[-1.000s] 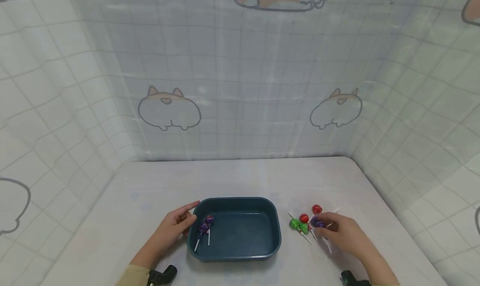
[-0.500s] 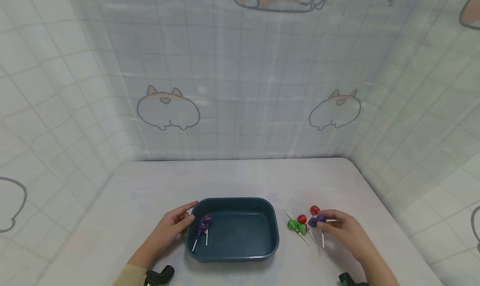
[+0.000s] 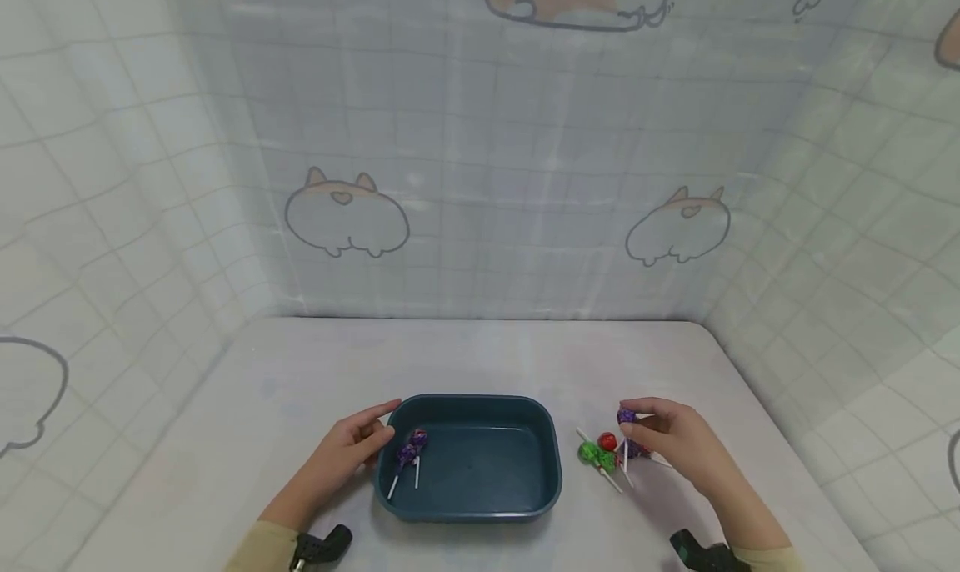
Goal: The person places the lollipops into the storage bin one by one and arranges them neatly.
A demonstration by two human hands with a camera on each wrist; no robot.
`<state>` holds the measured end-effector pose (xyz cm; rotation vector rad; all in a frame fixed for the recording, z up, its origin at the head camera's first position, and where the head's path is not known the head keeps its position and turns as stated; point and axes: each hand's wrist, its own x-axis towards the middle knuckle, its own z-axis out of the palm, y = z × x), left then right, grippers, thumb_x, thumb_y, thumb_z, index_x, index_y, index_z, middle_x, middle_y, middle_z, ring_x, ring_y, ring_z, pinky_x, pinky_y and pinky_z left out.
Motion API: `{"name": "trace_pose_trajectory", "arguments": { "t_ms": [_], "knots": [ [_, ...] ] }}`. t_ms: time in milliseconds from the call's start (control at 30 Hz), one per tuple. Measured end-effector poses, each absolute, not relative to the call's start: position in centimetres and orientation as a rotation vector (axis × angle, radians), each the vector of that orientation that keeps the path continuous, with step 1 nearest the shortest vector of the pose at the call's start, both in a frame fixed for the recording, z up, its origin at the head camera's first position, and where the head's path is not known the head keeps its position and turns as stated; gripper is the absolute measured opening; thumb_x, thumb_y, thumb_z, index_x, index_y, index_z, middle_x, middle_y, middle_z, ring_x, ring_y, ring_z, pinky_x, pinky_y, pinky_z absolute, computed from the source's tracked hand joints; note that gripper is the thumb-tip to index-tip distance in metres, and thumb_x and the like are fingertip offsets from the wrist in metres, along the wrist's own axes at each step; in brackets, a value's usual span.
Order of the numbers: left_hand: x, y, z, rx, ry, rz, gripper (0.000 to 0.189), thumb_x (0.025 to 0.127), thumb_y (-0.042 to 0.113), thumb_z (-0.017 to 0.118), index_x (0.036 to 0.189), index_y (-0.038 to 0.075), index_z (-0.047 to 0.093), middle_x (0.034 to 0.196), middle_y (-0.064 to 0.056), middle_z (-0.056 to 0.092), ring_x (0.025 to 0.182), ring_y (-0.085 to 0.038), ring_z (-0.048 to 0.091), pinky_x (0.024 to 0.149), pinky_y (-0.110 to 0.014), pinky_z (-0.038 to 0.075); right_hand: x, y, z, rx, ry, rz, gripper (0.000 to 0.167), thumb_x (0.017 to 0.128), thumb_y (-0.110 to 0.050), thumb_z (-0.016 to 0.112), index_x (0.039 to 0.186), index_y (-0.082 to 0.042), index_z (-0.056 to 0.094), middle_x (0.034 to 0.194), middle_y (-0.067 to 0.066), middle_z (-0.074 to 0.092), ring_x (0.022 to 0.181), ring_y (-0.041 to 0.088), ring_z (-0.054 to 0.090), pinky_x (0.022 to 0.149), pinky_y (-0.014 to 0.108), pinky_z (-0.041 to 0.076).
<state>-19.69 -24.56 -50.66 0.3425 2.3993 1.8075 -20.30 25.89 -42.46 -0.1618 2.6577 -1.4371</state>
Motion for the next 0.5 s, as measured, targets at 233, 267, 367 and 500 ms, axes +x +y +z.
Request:
{"name": "trace_pose_trajectory", "arguments": {
  "t_ms": [233, 267, 367, 500],
  "knots": [
    [-19.6, -24.2, -50.6, 0.340, 2.385, 1.814, 0.050, 0.099, 0.027, 0.063, 0.144, 0.010, 0.050, 0.084, -0.014, 0.058, 0.064, -0.025, 0.055, 0.057, -0.032, 0.049, -21.4, 23.4, -41.0, -0.251, 2.683, -1.351, 0.043, 0.085, -0.037, 0.078, 0.121, -0.017, 0.068, 0.107, 0.001, 0.071, 0.096, 0.021, 0.068, 0.078, 0.039, 0.056],
    [-19.6, -24.2, -50.6, 0.335, 2.389, 1.812, 0.050, 0.099, 0.028, 0.063, 0.144, 0.010, 0.050, 0.084, -0.014, 0.058, 0.064, -0.025, 0.055, 0.057, -0.032, 0.049, -21.5, 23.0, -40.8, -0.285, 2.691, -1.341, 0.042, 0.085, -0.037, 0.078, 0.121, -0.017, 0.068, 0.109, 0.001, 0.070, 0.097, 0.019, 0.068, 0.080, 0.038, 0.056],
    [-19.5, -24.3, -50.6, 0.314, 2.395, 1.806, 0.051, 0.099, 0.029, 0.063, 0.144, 0.011, 0.050, 0.085, -0.014, 0.058, 0.065, -0.024, 0.055, 0.057, -0.031, 0.049, -21.9, 21.7, -40.1, -0.392, 2.686, -1.324, 0.043, 0.086, -0.038, 0.077, 0.122, -0.017, 0.068, 0.112, 0.001, 0.069, 0.099, 0.019, 0.068, 0.082, 0.038, 0.055],
    [-19.5, -24.5, -50.6, 0.314, 2.390, 1.812, 0.050, 0.099, 0.029, 0.062, 0.144, 0.011, 0.050, 0.086, -0.014, 0.058, 0.065, -0.023, 0.055, 0.057, -0.031, 0.049, -22.5, 19.8, -39.1, -0.495, 2.674, -1.290, 0.040, 0.087, -0.038, 0.077, 0.122, -0.019, 0.070, 0.112, 0.000, 0.069, 0.098, 0.018, 0.068, 0.081, 0.037, 0.055]
  ]
}}
